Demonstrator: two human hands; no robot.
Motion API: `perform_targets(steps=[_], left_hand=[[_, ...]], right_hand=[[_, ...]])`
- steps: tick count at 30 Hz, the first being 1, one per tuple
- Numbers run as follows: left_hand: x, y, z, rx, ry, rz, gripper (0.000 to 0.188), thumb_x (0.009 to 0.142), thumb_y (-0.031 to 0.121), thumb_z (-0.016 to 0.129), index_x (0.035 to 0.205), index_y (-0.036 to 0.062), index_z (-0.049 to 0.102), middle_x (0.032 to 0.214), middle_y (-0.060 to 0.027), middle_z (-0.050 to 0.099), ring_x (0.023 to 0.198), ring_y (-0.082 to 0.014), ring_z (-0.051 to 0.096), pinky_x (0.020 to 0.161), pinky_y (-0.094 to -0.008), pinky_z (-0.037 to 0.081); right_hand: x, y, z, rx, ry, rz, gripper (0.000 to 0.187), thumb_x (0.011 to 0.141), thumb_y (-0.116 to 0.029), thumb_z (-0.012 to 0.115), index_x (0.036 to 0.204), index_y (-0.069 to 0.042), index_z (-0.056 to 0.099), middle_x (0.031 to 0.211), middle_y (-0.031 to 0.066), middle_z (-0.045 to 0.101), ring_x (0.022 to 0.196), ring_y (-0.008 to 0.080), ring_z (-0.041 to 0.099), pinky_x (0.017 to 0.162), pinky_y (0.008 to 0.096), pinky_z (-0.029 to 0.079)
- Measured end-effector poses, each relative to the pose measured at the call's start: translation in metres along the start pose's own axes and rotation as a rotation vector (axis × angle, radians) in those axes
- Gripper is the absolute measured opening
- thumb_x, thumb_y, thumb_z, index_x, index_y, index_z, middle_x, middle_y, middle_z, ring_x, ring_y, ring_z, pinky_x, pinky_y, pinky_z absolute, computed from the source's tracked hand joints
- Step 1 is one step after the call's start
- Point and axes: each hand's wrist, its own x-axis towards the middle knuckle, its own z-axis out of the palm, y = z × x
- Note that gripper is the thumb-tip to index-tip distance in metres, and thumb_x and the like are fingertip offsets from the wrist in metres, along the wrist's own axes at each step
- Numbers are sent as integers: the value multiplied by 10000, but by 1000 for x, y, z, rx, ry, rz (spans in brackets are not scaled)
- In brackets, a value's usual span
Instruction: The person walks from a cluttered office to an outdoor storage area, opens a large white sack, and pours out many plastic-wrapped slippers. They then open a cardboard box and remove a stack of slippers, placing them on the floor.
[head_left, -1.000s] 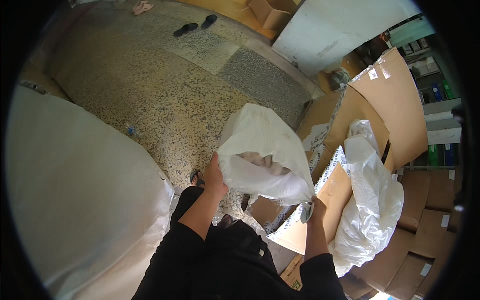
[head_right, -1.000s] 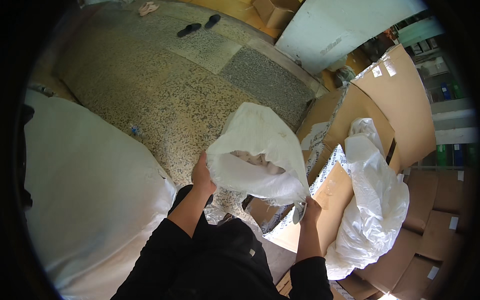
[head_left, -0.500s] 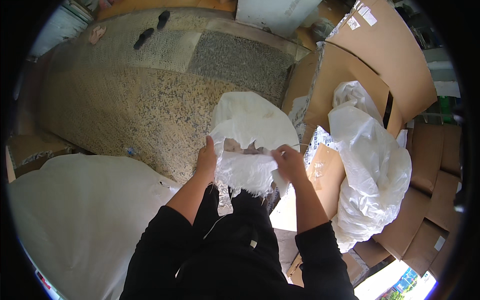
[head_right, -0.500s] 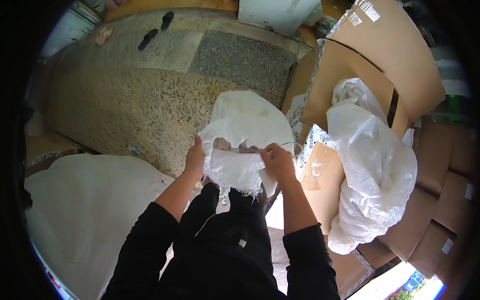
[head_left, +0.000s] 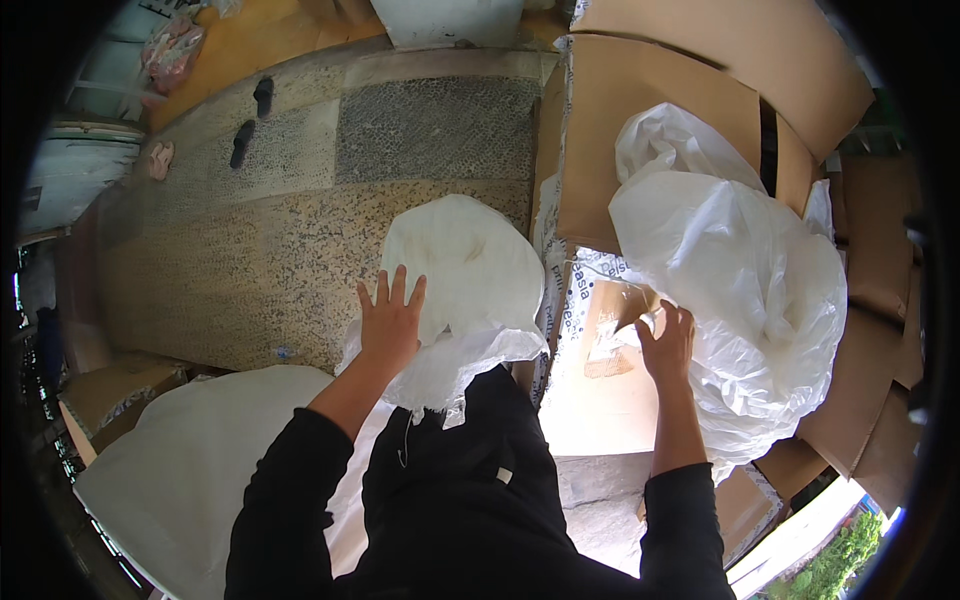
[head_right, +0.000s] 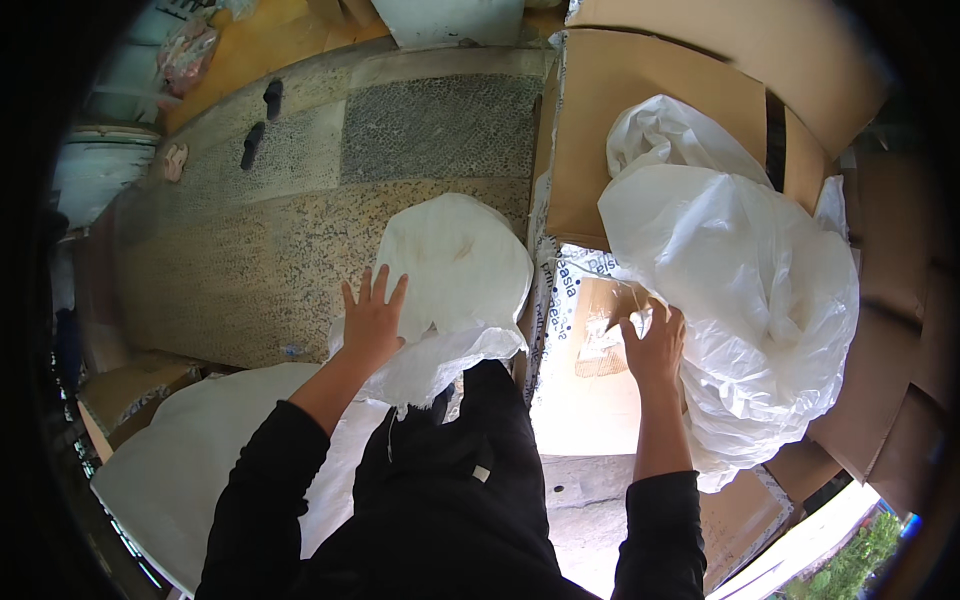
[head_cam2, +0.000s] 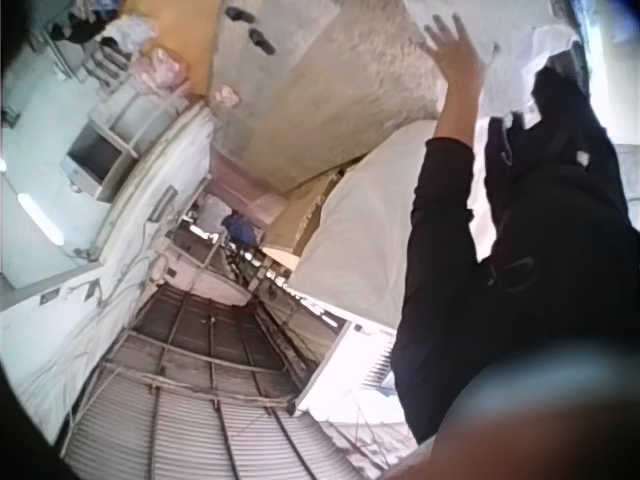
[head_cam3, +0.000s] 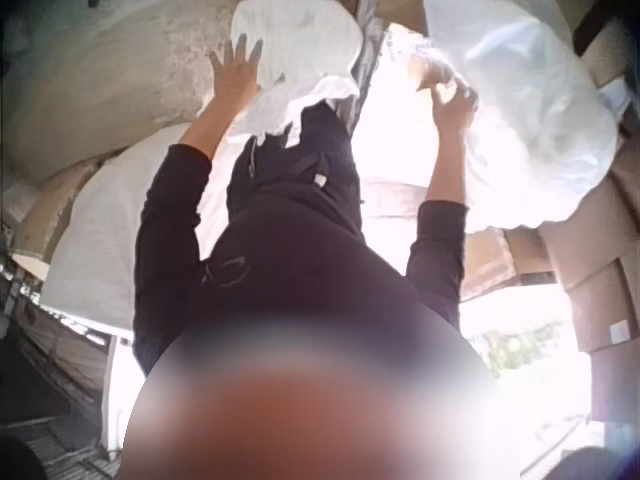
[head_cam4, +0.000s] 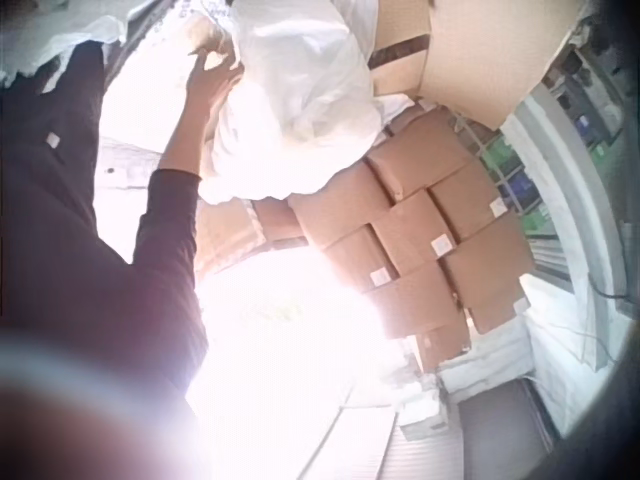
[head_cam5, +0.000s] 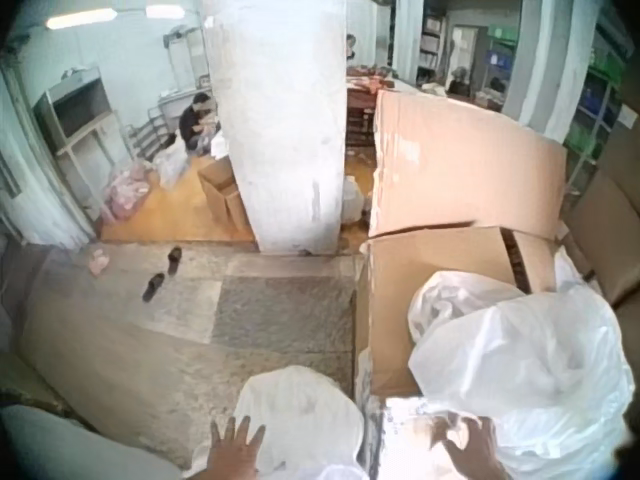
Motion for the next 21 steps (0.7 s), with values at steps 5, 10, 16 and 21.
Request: perform_targets(steps=[5, 10, 16, 21], left_hand=[[49, -12, 31, -581, -269, -326, 354, 885, 209, 623, 1194, 37, 615, 1135, -215, 644, 1036, -384, 622, 856, -425, 500], [58, -37, 42, -891, 108, -420, 246, 923, 196, 555, 955, -25, 658, 873, -257, 672, 846, -431, 650, 729, -473, 490], [27, -96, 61, -850, -2, -116, 220, 869, 196, 586, 878, -11, 658, 811, -280, 645, 803, -451, 638, 699, -501, 492], [18, -243, 81, -891, 134, -321, 220, 873, 193, 592, 868, -18, 654, 837, -274, 649, 811, -446, 638, 719, -496, 488]], right_hand=[[-27, -67, 19, 838, -447, 459, 448, 937, -371, 638, 1134, 30, 607, 871, 146, 698, 653, 206, 673, 602, 325, 527], [-39, -139, 104, 824, -788, 643, 703, 892, -474, 633, 1199, 148, 524, 825, 219, 652, 593, 260, 672, 456, 350, 571], [-60, -162, 127, 526, -571, 212, 424, 877, -302, 493, 818, 81, 665, 820, 318, 631, 873, 465, 632, 819, 468, 501], [-83, -320, 122, 817, -808, 416, 388, 961, -326, 531, 870, 32, 651, 621, 123, 603, 484, 186, 554, 505, 367, 458]])
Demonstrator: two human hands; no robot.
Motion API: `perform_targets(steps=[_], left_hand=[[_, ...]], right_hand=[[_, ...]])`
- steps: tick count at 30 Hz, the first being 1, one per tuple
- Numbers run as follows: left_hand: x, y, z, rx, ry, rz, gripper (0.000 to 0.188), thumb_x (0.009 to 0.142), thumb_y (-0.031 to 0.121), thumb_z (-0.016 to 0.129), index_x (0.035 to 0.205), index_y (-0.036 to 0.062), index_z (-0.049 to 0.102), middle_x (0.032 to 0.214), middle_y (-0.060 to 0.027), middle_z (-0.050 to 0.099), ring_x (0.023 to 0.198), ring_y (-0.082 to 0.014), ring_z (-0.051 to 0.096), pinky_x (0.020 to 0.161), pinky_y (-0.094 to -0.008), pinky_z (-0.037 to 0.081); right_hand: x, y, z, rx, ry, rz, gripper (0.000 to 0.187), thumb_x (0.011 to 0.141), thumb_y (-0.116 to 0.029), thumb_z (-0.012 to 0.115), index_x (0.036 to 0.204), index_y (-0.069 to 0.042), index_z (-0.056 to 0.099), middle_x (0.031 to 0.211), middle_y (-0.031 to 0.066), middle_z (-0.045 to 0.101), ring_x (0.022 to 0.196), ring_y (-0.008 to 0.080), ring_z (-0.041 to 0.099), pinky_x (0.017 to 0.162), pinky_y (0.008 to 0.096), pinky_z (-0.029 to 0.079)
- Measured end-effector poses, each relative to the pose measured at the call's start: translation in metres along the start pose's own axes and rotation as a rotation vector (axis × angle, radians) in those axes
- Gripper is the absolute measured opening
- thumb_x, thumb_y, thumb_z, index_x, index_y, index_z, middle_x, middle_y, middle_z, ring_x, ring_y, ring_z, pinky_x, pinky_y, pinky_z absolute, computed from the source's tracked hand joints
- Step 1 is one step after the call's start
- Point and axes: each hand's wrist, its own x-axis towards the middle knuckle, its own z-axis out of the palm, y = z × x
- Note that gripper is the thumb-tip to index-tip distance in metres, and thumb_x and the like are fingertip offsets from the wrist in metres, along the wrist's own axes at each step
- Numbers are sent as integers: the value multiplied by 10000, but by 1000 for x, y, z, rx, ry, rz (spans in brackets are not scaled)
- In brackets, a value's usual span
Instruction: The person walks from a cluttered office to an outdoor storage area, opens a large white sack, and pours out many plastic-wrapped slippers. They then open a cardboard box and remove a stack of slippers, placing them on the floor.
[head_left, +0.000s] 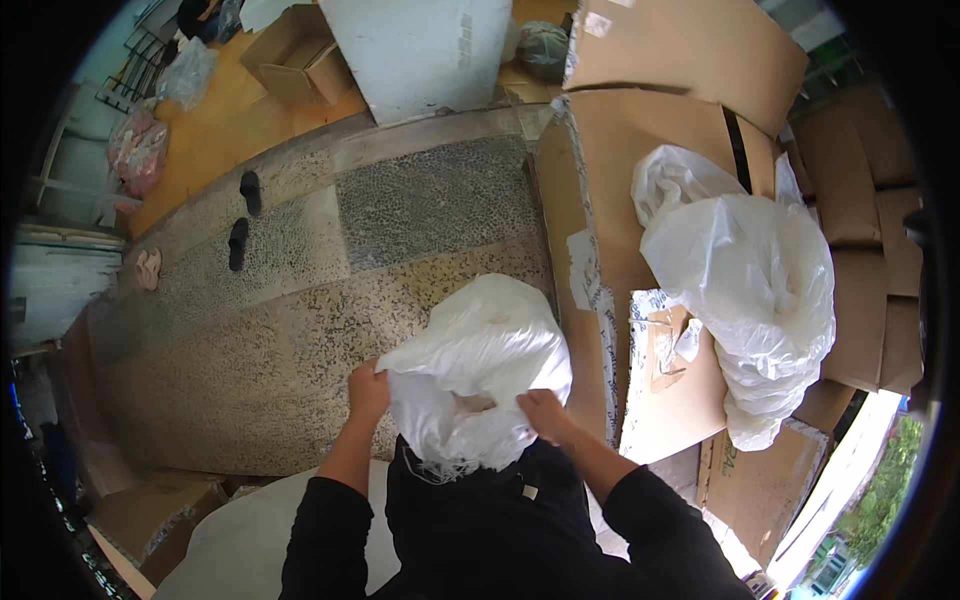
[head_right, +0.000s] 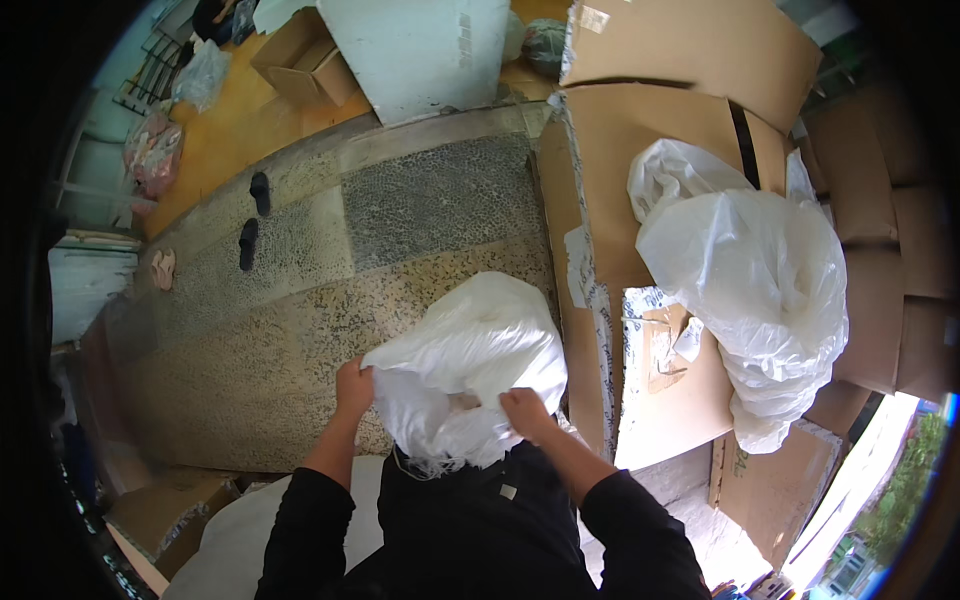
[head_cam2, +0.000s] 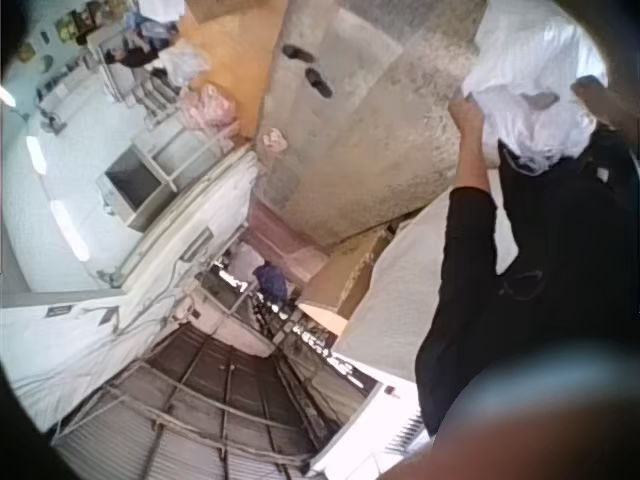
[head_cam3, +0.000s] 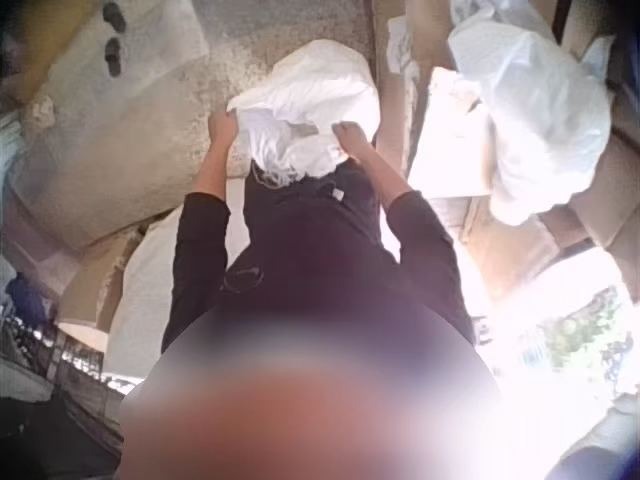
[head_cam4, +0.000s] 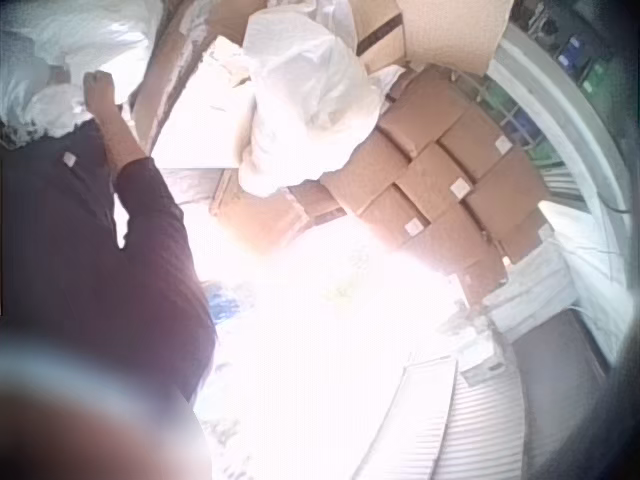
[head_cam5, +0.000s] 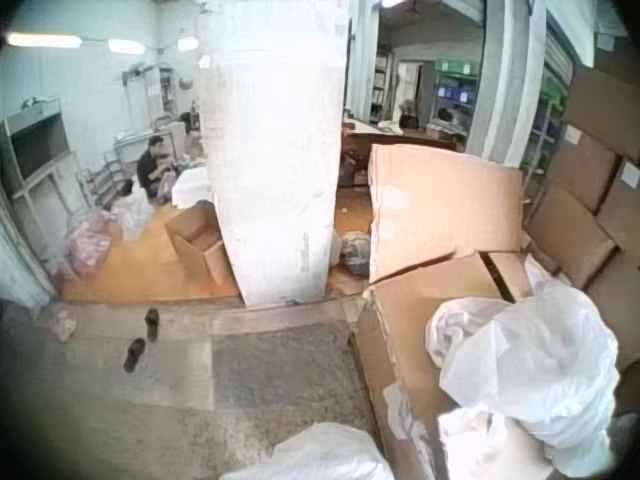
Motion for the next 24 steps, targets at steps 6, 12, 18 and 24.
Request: perform_targets(steps=[6, 12, 18, 24], left_hand=[[52, -158, -138, 102, -107, -433, 350, 954, 291, 555, 930, -37, 675, 832, -203, 671, 801, -327, 664, 696, -411, 489], [-3, -249, -154, -351, 330, -592, 320, 987, 300, 538, 1009, 11, 673, 883, -51, 692, 783, -164, 648, 690, -313, 493], [-128, -203, -35, -525, 139, -850, 295, 989, 278, 548, 993, 14, 679, 867, -55, 697, 750, -130, 642, 668, -265, 495], [-159, -123, 187, -1176, -104, -1245, 318, 999, 251, 552, 1162, -14, 621, 1015, -130, 683, 839, -190, 675, 716, -303, 561]], right_hand=[[-8, -124, 264, -277, -664, -410, 369, 947, -313, 554, 845, 30, 644, 790, 222, 659, 683, 348, 677, 680, 452, 537], [44, -130, 315, -217, -677, -669, 276, 949, -287, 598, 1019, -26, 655, 937, 149, 690, 892, 323, 664, 799, 394, 516], [218, -38, 160, -738, -131, -114, 264, 877, -269, 638, 990, -39, 702, 947, 174, 714, 906, 326, 694, 803, 391, 538], [416, 2, 34, -933, -146, -10, 410, 906, -392, 590, 1010, -4, 675, 925, 219, 680, 797, 351, 654, 767, 436, 518]])
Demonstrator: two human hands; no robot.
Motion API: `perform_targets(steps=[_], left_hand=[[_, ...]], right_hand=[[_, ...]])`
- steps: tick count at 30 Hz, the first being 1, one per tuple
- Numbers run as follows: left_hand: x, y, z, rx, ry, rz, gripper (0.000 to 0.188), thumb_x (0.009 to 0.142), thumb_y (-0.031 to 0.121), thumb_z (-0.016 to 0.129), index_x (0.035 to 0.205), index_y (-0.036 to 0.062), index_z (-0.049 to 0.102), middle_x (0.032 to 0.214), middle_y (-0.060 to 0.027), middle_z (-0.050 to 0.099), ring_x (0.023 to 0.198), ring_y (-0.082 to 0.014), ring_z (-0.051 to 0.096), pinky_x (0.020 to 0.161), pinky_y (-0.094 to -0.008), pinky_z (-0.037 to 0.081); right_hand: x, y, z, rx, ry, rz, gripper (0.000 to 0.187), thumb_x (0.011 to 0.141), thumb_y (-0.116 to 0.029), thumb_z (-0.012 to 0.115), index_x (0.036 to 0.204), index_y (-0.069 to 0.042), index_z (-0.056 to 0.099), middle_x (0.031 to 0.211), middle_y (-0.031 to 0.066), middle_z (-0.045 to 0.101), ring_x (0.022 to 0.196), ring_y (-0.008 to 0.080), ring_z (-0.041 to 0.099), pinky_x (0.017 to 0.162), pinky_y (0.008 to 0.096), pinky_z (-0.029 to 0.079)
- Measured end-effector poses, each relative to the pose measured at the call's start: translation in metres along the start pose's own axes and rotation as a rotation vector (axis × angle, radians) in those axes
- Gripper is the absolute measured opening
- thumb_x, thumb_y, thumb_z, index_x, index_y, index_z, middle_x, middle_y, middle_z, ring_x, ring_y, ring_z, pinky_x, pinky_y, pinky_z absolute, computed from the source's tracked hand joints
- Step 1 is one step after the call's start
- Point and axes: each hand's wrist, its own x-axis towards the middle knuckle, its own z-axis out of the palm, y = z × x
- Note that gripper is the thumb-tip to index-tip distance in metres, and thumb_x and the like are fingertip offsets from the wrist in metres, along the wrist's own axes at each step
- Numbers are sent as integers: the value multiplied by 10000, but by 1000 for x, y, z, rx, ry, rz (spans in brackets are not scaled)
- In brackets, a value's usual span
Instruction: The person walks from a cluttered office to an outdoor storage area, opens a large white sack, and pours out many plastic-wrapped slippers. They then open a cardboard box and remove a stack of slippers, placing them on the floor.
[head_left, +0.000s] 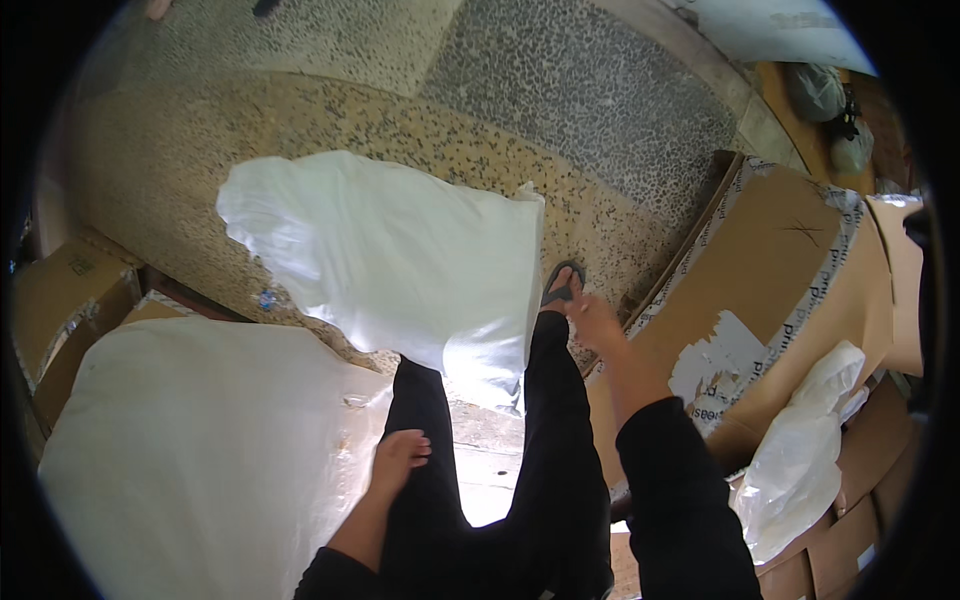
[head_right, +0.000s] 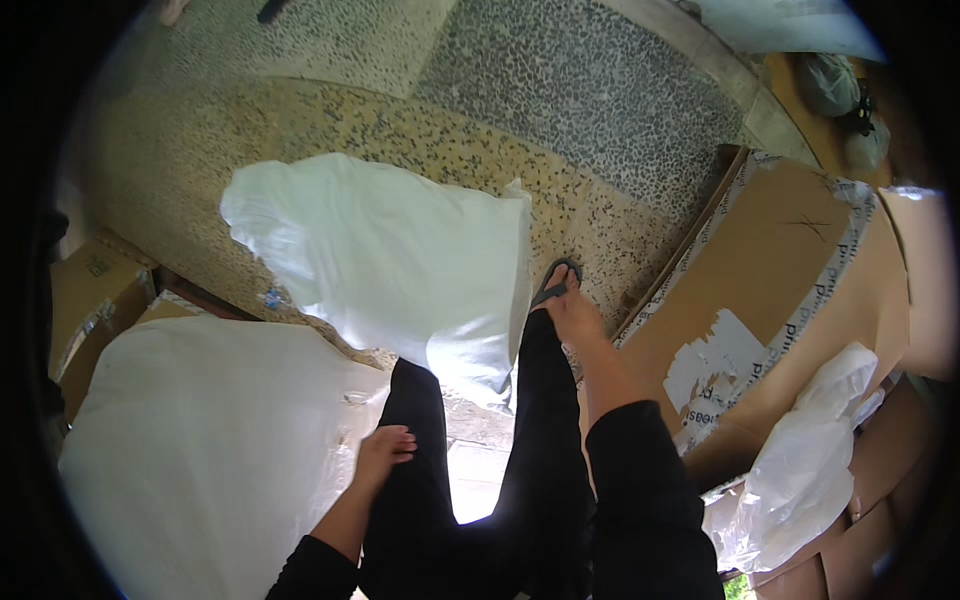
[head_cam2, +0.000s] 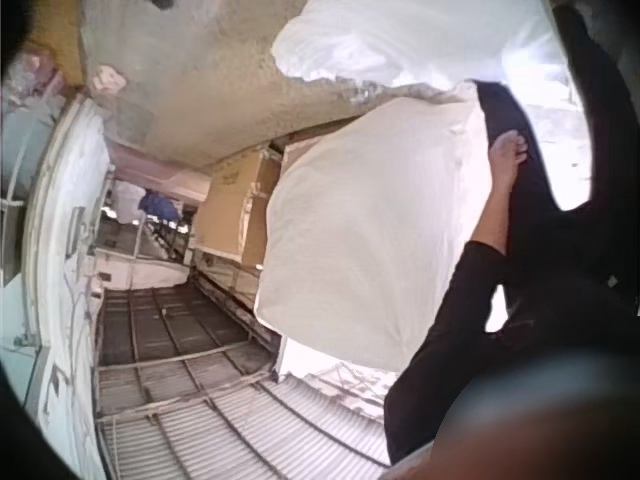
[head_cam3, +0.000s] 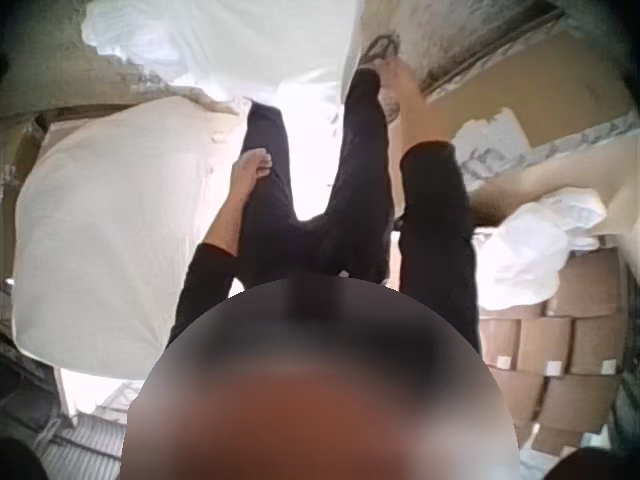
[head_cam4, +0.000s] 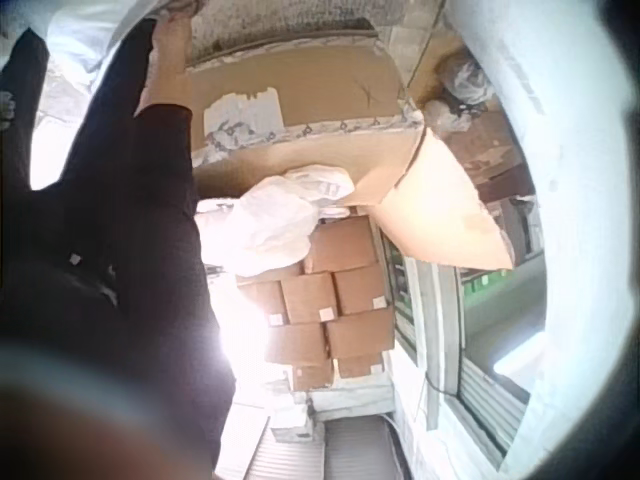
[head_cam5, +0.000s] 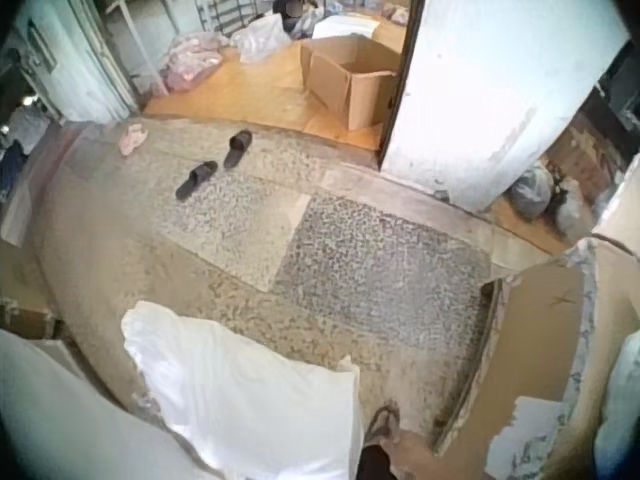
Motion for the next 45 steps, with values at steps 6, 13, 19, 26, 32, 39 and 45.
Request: perform_targets(steps=[6, 13, 19, 26, 32, 39, 45], left_hand=[[133, -159, 149, 122, -117, -426, 1314, 709, 348, 888, 1528, -4, -77, 1563, -292, 179, 1394, -403, 320, 983, -501, 468], [278, -292, 172, 222, 254, 111, 826, 771, 391, 818, 1409, 34, 433, 1347, -206, 553, 1241, -300, 536, 1021, -402, 436], [360, -295, 147, 249, 338, -166, 734, 775, 390, 800, 1345, 40, 497, 1296, -198, 588, 1209, -319, 559, 1007, -411, 448], [404, -284, 132, 204, 296, -245, 633, 781, 390, 779, 1270, 48, 571, 1236, -187, 629, 1171, -342, 585, 991, -421, 463], [318, -288, 154, 125, 89, -264, 553, 786, 389, 761, 1207, 54, 634, 1184, -178, 665, 1139, -362, 607, 977, -430, 476], [39, -182, 32, 457, -108, -43, 551, 918, 489, 524, 940, -34, 694, 898, -261, 688, 872, -396, 676, 825, -475, 500], [-228, -28, -142, -631, 236, 299, 264, 973, 233, 590, 779, 54, 571, 592, 30, 423, 485, -72, 382, 443, -255, 284]], right_hand=[[152, -81, -22, 88, 103, -15, 929, 883, -675, 497, 1397, 96, 428, 1334, 317, 528, 1228, 402, 555, 1041, 430, 433], [156, -99, 59, -366, -185, 68, 925, 893, -694, 466, 1346, 113, 480, 1287, 306, 566, 1115, 390, 628, 965, 416, 487], [166, -44, 50, -505, -255, 148, 552, 918, -437, 544, 1002, 88, 696, 936, 263, 704, 889, 357, 696, 776, 423, 515], [160, -14, 52, -375, -155, 181, 441, 936, -321, 544, 996, 93, 683, 906, 250, 702, 817, 332, 689, 725, 406, 509], [105, -12, 36, -391, -275, 147, 432, 889, -371, 628, 820, 53, 671, 677, 174, 635, 602, 230, 608, 579, 394, 466], [-39, -112, 8, -276, -162, -171, 344, 935, -278, 544, 728, -10, 601, 522, 53, 507, 372, 157, 437, 356, 329, 309], [-258, -256, -20, 578, -254, -221, 382, 992, -344, 486, 722, -75, 501, 522, 10, 409, 375, 116, 393, 337, 269, 276]])
